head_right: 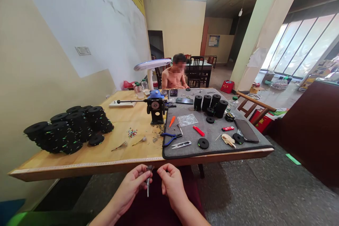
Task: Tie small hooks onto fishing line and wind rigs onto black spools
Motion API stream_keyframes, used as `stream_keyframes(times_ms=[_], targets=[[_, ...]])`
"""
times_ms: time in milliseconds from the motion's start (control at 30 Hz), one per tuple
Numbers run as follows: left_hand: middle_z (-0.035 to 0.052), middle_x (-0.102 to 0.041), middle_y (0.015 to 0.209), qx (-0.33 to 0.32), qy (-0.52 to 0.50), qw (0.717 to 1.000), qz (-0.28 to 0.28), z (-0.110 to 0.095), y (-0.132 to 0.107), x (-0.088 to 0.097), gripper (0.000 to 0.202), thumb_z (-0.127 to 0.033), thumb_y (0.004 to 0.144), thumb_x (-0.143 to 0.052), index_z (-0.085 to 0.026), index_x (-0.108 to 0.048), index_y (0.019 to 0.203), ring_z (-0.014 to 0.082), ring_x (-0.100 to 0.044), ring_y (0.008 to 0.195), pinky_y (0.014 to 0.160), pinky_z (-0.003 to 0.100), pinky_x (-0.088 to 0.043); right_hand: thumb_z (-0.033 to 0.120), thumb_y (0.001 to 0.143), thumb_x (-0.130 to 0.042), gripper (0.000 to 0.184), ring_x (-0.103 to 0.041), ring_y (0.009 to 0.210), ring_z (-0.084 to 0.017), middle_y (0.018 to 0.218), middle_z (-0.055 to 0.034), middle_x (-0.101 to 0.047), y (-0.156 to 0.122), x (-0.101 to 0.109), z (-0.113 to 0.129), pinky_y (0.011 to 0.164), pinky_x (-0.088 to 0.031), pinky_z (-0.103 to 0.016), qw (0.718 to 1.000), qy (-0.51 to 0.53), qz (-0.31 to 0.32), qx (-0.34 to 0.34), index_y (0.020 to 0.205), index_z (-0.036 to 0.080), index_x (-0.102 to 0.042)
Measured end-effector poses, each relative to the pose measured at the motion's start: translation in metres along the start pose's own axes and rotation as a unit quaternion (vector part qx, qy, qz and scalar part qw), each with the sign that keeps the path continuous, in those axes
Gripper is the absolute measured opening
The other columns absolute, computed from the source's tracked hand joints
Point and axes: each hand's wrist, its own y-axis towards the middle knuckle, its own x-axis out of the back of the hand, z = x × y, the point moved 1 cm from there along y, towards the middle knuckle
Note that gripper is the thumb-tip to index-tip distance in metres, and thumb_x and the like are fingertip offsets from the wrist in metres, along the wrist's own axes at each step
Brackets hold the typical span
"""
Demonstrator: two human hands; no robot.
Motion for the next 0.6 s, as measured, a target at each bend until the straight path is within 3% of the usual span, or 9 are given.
stream_keyframes(times_ms=[100, 233, 367, 600], targets=[[0.0004, -0.062, 0.067, 0.005, 0.010, 1.000, -0.005, 0.009, -0.002, -0.002, 0.023, -0.031, 0.069, -0.073, -0.016, -0.056, 0.071, 0.0127, -0.059, 0.062, 0.048, 0.018, -0.040, 0.056, 0.068, -0.066, 0.042, -0.024, 0.025, -0.003, 0.030, 0.0128, -0.036, -0.001, -0.002, -0.001, 0.032, -0.013, -0.017, 1.000, -0.025, 0.000, -0.004, 0.069, 0.018, -0.051], [-0.0006, -0.060, 0.063, -0.035, 0.070, 0.997, 0.000, 0.016, -0.003, -0.005, 0.025, -0.036, 0.072, -0.070, -0.016, -0.054, 0.069, 0.0114, -0.053, 0.056, 0.047, 0.019, -0.039, 0.055, 0.068, -0.066, 0.040, -0.028, 0.025, -0.003, 0.032, 0.0119, -0.040, 0.000, -0.005, -0.002, 0.031, -0.014, -0.017, 0.999, -0.048, 0.001, -0.006, 0.068, 0.018, -0.050], [-0.0043, -0.052, 0.060, -0.064, 0.106, 0.992, -0.003, 0.019, -0.003, -0.005, 0.028, -0.041, 0.072, -0.069, -0.017, -0.053, 0.069, 0.0093, -0.046, 0.051, 0.045, 0.019, -0.038, 0.054, 0.067, -0.066, 0.040, -0.031, 0.025, -0.004, 0.035, 0.0107, -0.043, 0.001, -0.006, -0.003, 0.030, -0.015, -0.017, 0.997, -0.073, -0.001, -0.003, 0.066, 0.018, -0.049], [-0.0050, -0.049, 0.061, -0.084, 0.130, 0.988, 0.005, 0.019, -0.004, -0.006, 0.032, -0.045, 0.071, -0.068, -0.017, -0.052, 0.068, 0.0094, -0.046, 0.053, 0.046, 0.019, -0.039, 0.051, 0.069, -0.064, 0.036, -0.032, 0.025, -0.004, 0.034, 0.0117, -0.040, 0.000, -0.006, -0.006, 0.030, -0.017, -0.016, 0.994, -0.108, 0.008, 0.005, 0.066, 0.019, -0.048]])
